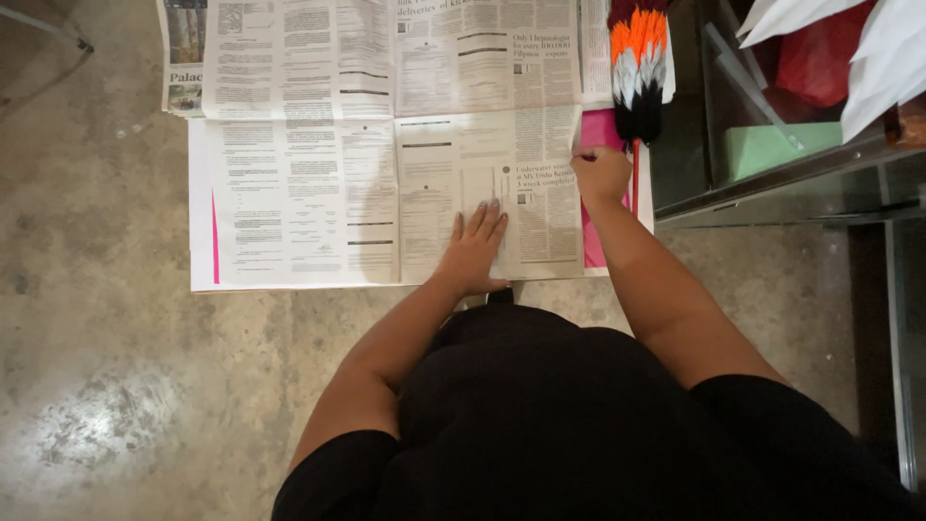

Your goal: Dusting and flipping through newspapers on a desk.

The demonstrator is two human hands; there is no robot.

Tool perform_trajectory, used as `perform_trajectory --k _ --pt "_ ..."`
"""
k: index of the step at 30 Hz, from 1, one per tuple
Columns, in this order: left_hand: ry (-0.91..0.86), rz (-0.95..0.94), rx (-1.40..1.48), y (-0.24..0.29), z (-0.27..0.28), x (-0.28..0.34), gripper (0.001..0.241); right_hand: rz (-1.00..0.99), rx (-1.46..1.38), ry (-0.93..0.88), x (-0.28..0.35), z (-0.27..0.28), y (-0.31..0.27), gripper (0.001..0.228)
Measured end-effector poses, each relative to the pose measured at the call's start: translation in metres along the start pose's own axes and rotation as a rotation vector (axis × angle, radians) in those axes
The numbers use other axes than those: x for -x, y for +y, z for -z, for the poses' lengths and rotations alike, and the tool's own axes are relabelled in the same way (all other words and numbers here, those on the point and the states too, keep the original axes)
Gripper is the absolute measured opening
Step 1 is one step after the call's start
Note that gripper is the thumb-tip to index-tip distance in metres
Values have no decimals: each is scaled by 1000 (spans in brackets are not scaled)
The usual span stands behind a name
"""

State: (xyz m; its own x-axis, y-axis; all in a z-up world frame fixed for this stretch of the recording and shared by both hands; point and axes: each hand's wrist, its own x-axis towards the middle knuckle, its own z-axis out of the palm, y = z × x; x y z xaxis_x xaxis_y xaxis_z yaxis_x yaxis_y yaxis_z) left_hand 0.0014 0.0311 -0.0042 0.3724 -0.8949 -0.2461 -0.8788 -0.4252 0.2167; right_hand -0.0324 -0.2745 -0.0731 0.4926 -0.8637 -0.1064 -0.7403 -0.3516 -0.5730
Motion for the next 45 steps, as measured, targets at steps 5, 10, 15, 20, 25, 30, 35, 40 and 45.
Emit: perform_trajectory --k 5,10,15,20,25,30,35,40,45 --pt "4 4 0 -1 -3 0 133 -20 -80 -72 -20 -15 21 26" --pt "-6 3 30 -2 0 -1 131 84 -31 -90 -9 11 -5 22" --pt "-8 52 207 -13 -9 -22 123 106 -157 -64 -23 -7 -24 29" --pt "98 367 1085 -46 18 -74 95 -252 -986 -447 17 45 -113 35" --pt "442 460 1214 -59 167 -71 91 -27 -1048 -716 72 60 -192 37" --pt "810 473 799 -139 173 -80 41 426 -1097 -856 106 32 -233 15" --pt "719 489 735 -148 224 -17 64 405 -1018 -941 135 23 -274 35" --pt "778 491 661 -223 212 4 16 535 -1061 -769 151 -14 -296 28" --pt "629 600 790 -328 202 51 13 400 -772 -110 126 -62 -279 33"
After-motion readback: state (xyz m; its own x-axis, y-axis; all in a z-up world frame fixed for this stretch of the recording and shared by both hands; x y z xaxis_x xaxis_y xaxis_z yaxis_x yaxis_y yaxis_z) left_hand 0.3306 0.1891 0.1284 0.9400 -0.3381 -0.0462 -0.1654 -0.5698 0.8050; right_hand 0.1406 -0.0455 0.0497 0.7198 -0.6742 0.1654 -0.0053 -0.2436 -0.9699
